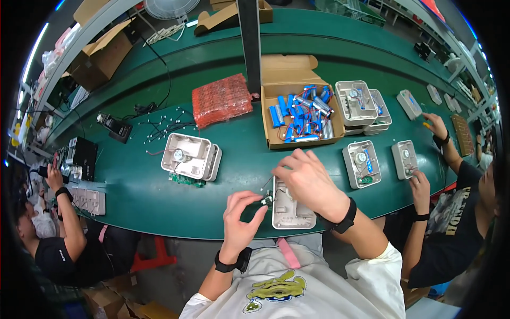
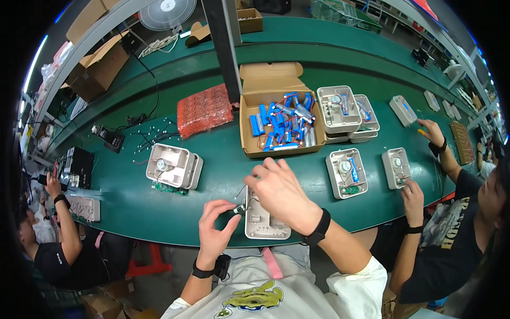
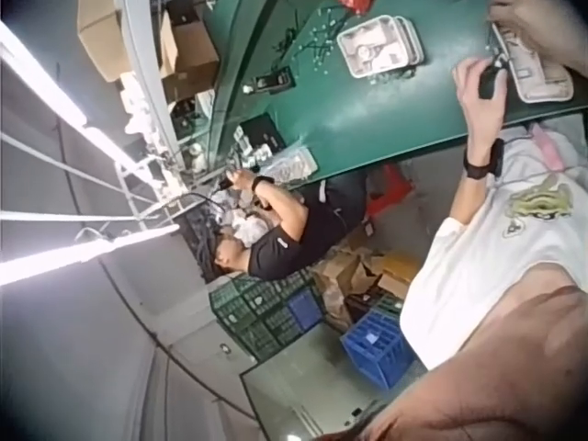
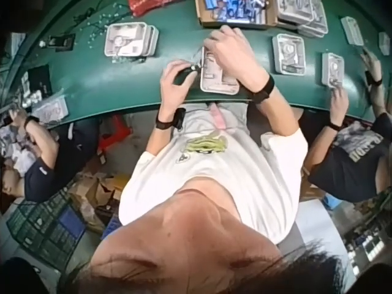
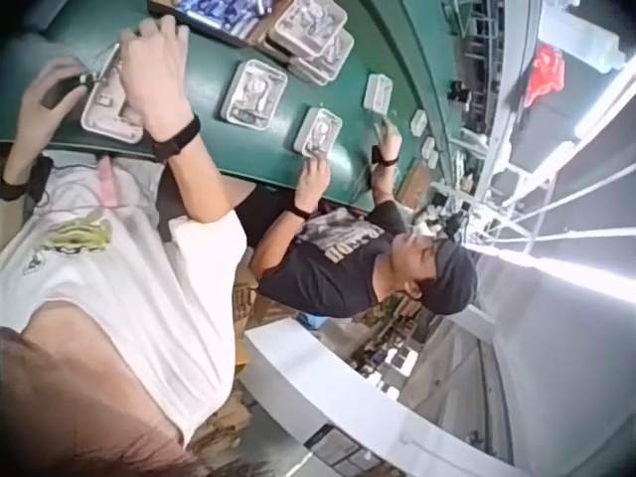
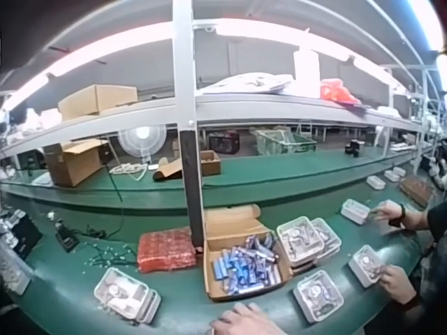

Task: The person connects a circuit board to a wire inside a plastic housing, inserts a battery, and presses a speaker into place. They then set the assembled unit aside and pick up another housing to repeat the process.

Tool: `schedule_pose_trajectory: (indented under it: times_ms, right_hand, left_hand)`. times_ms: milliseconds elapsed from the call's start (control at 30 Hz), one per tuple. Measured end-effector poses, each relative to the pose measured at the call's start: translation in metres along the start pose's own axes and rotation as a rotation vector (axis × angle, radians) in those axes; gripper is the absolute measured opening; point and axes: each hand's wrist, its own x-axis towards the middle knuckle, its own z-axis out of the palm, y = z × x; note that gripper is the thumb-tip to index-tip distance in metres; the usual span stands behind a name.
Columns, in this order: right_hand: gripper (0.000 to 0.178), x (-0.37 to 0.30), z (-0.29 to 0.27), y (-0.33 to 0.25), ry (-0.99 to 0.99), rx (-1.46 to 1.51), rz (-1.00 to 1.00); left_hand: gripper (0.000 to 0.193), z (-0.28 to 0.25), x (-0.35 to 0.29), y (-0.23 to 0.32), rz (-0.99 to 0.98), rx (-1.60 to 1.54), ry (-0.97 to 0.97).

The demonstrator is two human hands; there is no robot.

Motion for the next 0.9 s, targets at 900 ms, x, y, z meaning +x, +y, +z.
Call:
schedule_pose_trajectory:
  times_ms: [900]
  right_hand:
    - [0.007, -0.043, -0.017, -0.017, 0.217, 0.776, 0.284]
  left_hand:
    - [0.024, 0.012, 0.017, 0.018, -0.235, -0.238, -0.086]
